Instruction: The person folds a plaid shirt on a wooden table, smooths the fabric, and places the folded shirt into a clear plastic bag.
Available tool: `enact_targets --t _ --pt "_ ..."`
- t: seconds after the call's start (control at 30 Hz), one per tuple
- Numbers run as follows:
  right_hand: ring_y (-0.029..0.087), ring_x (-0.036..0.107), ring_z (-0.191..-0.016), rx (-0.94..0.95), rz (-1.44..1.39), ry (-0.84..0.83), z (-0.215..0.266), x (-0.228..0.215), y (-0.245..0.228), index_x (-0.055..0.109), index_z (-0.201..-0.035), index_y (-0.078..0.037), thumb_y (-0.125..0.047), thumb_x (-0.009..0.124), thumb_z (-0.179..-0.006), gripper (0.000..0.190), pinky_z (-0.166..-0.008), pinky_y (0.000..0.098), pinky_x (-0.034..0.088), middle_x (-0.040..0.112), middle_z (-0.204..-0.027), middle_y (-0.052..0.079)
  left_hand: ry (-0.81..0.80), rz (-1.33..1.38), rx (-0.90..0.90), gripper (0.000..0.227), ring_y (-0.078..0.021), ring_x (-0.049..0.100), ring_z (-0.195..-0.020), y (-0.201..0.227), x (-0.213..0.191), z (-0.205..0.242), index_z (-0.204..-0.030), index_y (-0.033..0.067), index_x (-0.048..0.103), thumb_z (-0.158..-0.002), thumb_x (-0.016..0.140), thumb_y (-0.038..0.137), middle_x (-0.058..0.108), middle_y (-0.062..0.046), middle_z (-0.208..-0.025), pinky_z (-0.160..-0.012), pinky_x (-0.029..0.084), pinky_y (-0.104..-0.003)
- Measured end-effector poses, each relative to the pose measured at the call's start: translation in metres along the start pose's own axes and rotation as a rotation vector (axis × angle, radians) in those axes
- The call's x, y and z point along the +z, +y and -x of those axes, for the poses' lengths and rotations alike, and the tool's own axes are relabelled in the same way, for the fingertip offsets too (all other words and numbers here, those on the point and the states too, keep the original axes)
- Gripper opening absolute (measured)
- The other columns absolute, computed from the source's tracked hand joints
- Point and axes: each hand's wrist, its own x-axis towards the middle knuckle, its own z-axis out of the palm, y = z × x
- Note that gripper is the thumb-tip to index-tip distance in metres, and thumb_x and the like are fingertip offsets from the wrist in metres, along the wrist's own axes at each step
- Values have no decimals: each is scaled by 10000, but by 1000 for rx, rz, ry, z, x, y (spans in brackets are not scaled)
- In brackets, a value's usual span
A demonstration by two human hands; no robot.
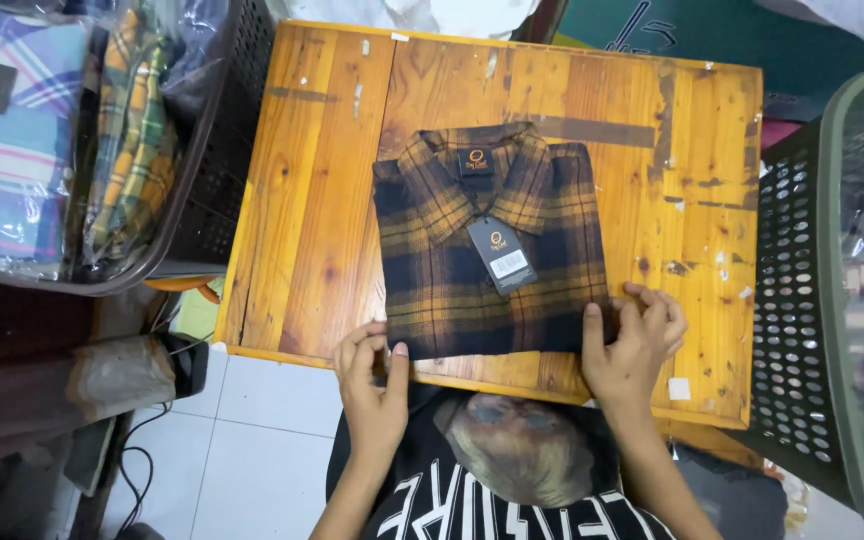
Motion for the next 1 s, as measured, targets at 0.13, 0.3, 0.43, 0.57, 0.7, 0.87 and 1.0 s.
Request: enact_targets --t 0.13,0.3,0.43,0.57,0.7,0.87,1.0 --pt "287 390 -996 30 54 -51 -9 -6 5 584 -863 -64 -363 492 -820 316 -793 411 308 520 -995 87 -90 429 -399 113 -71 428 -675 -5 3 -13 -875 96 513 -800 569 160 465 24 -762 -644 371 -190" --pt "220 556 -616 256 -45 -389 -32 -12 0 588 -912 -98 -391 481 -835 322 -520 354 413 572 -665 24 -97 482 -417 319 -63 504 -656 -17 1 -32 -1000 71 539 -709 658 16 562 -7 -709 -663 400 -172" --pt "111 501 -522 282 -112 -283 -31 -1 31 651 -793 -134 -361 580 -822 239 -537 273 399 480 -523 -42 -13 660 -497 267 -61 519 -687 -27 4 -31 -886 64 529 -682 667 -39 557 -36 -767 -678 404 -150" --pt "176 551 -651 97 -40 -257 -61 -10 12 626 -830 -144 -312 533 -842 192 -572 320 412 581 -695 0 -148 537 -471 321 -79 532 -679 -29 3 -38 -1013 75 519 -720 648 48 577 -27 -731 -682 407 -185" --pt "241 548 -802 -603 -212 -234 -127 -10 -53 589 -1013 -28 -173 439 -913 231 -675 336 404 603 -887 81 -178 515 -486 379 -63 391 -533 -19 -2 -32 -1066 65 498 -720 652 43 487 28 -614 -547 356 -188" --pt "287 515 -848 -892 -143 -584 -186 57 -158 601 -1022 -80 -302 412 -889 320 -742 394 383 611 -980 56 -203 454 -556 391 -44 384 -479 -10 -9 -22 -1058 101 499 -704 662 58 581 -15 -758 -519 355 -157" --pt "312 570 -758 -764 261 -908 -204 128 -190 541 -631 -137 -497 522 -778 389 -587 413 409 612 -776 68 -183 535 -540 381 -28 336 -457 -15 -4 -18 -1060 104 503 -717 652 34 585 -15 -728 -478 313 -143"
